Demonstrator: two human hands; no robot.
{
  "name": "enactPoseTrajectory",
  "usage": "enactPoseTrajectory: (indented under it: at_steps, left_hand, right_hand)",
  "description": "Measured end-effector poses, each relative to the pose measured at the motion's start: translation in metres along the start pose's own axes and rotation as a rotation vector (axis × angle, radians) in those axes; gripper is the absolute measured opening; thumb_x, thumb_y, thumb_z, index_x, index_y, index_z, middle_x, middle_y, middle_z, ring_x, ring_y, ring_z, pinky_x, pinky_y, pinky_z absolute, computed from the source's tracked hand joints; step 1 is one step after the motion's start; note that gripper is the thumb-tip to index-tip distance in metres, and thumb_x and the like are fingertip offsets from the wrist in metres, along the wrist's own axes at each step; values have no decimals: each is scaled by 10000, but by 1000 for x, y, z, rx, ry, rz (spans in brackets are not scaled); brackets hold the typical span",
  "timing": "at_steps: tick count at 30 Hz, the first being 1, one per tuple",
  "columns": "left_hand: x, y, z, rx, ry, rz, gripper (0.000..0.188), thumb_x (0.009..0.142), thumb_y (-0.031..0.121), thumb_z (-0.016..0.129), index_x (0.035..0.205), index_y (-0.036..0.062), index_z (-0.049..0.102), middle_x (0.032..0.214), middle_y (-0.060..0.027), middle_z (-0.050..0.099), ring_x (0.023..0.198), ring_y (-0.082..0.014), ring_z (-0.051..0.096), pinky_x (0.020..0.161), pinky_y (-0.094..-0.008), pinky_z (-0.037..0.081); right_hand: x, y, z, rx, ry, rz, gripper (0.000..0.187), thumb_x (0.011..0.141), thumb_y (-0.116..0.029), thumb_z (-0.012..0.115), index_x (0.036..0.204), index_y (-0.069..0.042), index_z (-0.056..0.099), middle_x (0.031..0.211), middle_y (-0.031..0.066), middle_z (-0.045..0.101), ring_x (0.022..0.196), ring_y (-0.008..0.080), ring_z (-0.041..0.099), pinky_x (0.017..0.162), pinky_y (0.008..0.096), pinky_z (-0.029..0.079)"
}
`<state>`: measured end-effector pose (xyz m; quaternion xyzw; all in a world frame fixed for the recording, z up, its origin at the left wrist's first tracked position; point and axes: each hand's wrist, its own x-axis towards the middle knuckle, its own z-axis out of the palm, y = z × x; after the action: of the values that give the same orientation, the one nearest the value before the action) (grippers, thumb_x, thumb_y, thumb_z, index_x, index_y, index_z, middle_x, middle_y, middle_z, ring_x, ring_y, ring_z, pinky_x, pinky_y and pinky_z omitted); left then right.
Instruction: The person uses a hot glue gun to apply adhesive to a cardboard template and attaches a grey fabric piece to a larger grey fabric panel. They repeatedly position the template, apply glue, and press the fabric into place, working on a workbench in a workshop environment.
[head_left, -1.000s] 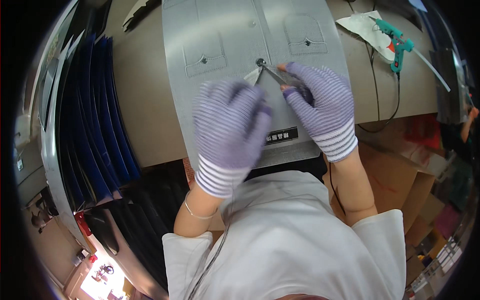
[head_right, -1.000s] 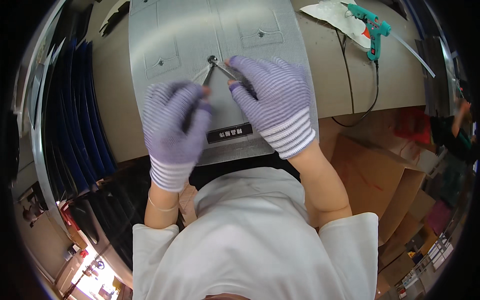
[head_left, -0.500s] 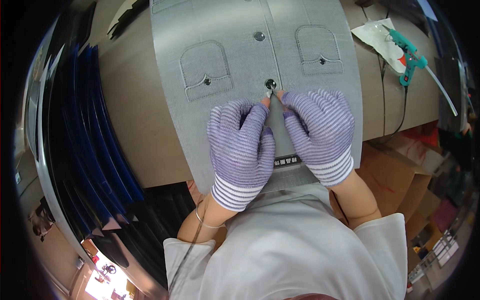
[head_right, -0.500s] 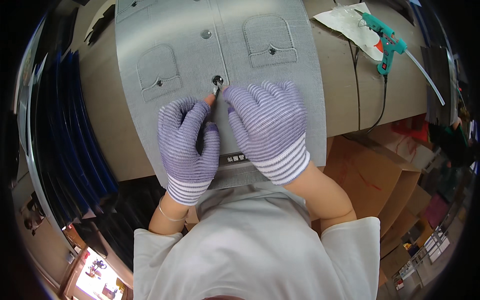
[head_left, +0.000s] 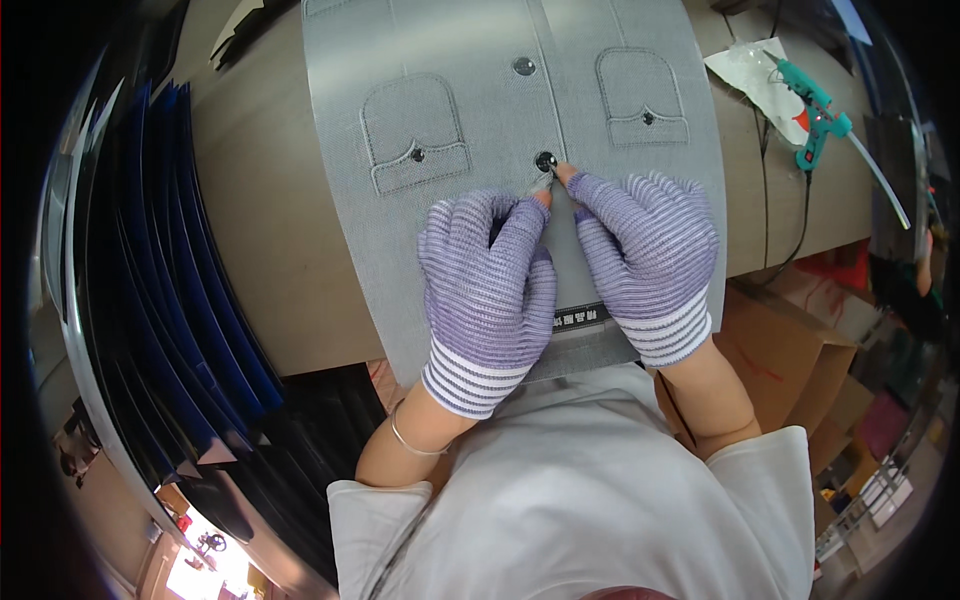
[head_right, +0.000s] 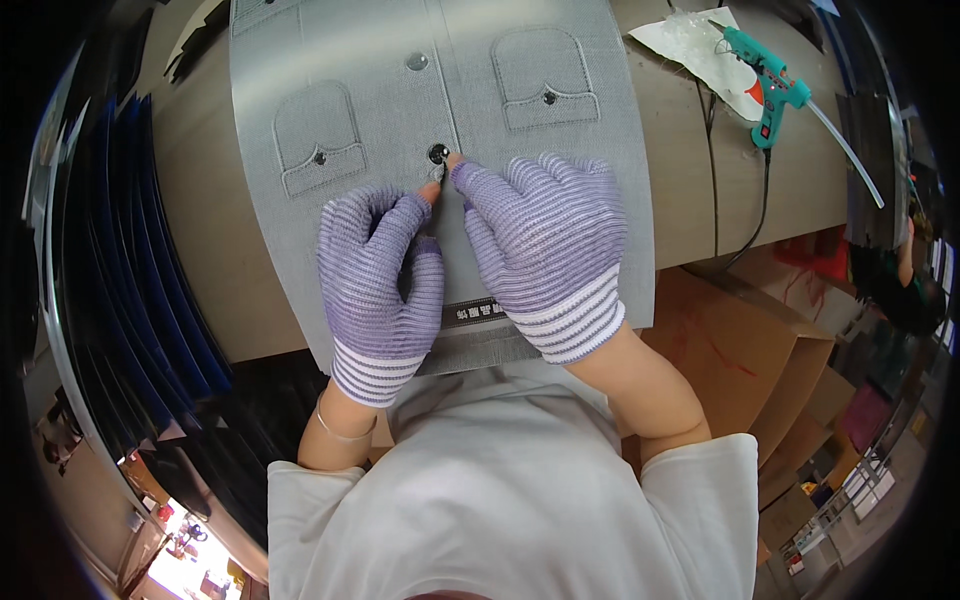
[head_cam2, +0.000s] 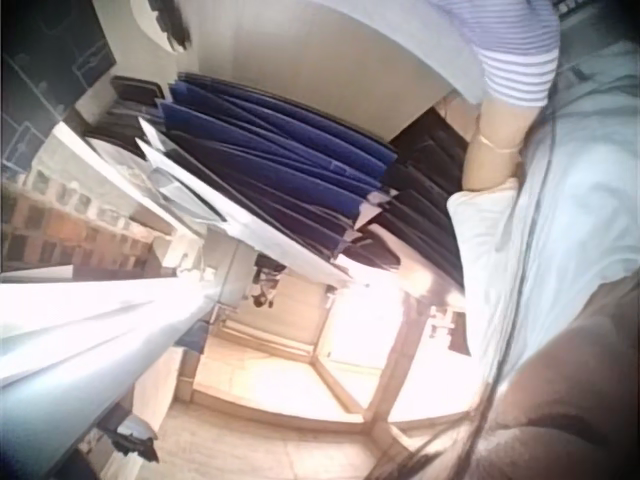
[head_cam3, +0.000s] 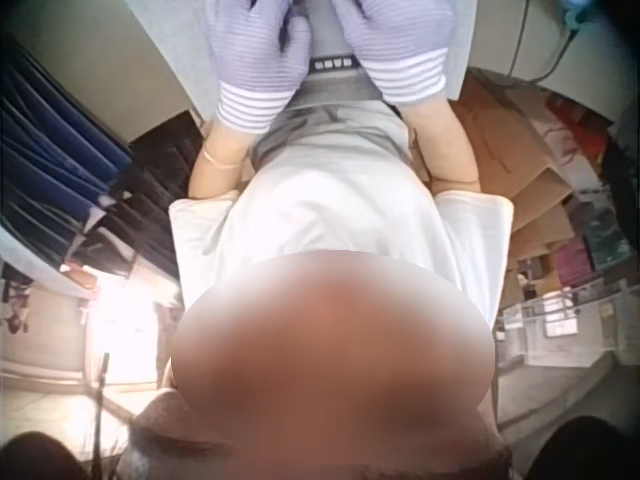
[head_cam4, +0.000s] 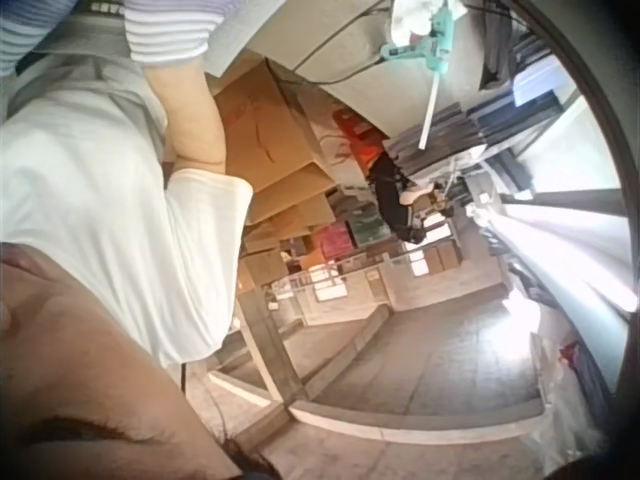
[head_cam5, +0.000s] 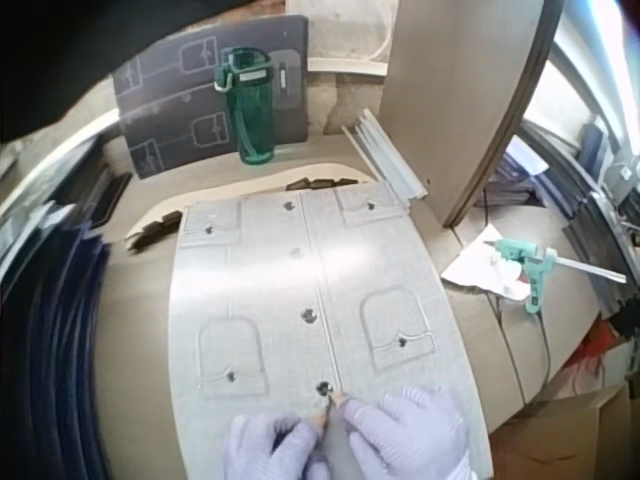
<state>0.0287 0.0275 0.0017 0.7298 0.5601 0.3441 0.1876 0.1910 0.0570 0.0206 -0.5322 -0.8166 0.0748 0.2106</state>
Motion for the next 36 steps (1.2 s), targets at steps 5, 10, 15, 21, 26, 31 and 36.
enactPoseTrajectory:
  at_steps: [5, 10, 15, 21, 26, 31, 36]
  left_hand:
    - [2, 0, 4, -31, 51, 17, 370, 710, -4, 616, 1072, 9, 688, 910, -131, 579, 831, -292, 522, 773, -424, 421]
    - [-3, 0, -3, -161, 109, -44, 289, 706, 5, 625, 983, 23, 705, 888, -119, 586, 843, -300, 528, 799, -420, 425]
    - [10, 19, -15, 36, 60, 250, 320, 690, -8, 651, 997, 49, 718, 1042, -105, 678, 985, -296, 579, 894, -401, 438]
    - [4, 17, -13, 148, -96, 329, 382, 686, 107, 685, 1065, 143, 730, 1208, -20, 694, 1123, -306, 571, 1021, -420, 342]
    - [6, 18, -15, 78, -197, 357, 449, 696, 140, 684, 1143, 174, 718, 1251, -5, 677, 1114, -291, 555, 990, -414, 340]
    - [6, 12, -13, 26, -240, 332, 445, 671, 193, 640, 1107, 144, 713, 1275, -24, 661, 1017, -261, 542, 934, -413, 350]
    - [3, 9, -8, 36, -209, 345, 363, 668, 199, 641, 1021, 147, 707, 1261, -31, 666, 985, -257, 546, 854, -421, 370]
  right_hand:
    - [0, 5, 0, 4, 35, -63, 305, 794, -98, 687, 1095, -116, 732, 669, 37, 596, 613, 251, 555, 636, 376, 440]
    - [-20, 60, -63, 328, 225, 285, 198, 893, -93, 656, 1075, -45, 717, 854, 77, 710, 746, 139, 644, 715, 275, 514]
    - [-67, 250, -120, 134, 174, 639, 408, 890, -255, 726, 1186, 16, 653, 1004, 62, 692, 831, 131, 620, 794, 255, 497]
    - [-10, 302, -77, 329, 118, 532, 632, 776, -385, 813, 1246, -8, 621, 1105, 119, 680, 952, 196, 623, 823, 317, 520]
    - [6, 290, -66, 346, 377, 564, 427, 782, -310, 824, 1070, -21, 697, 947, 57, 698, 831, 130, 619, 774, 292, 496]
    - [5, 175, -119, 537, 219, 414, 316, 846, -294, 780, 992, -24, 707, 901, 41, 693, 762, 116, 620, 711, 266, 477]
    - [28, 94, -81, 623, -274, 81, 295, 747, -264, 873, 828, -39, 701, 749, 30, 637, 682, 114, 606, 584, 262, 463]
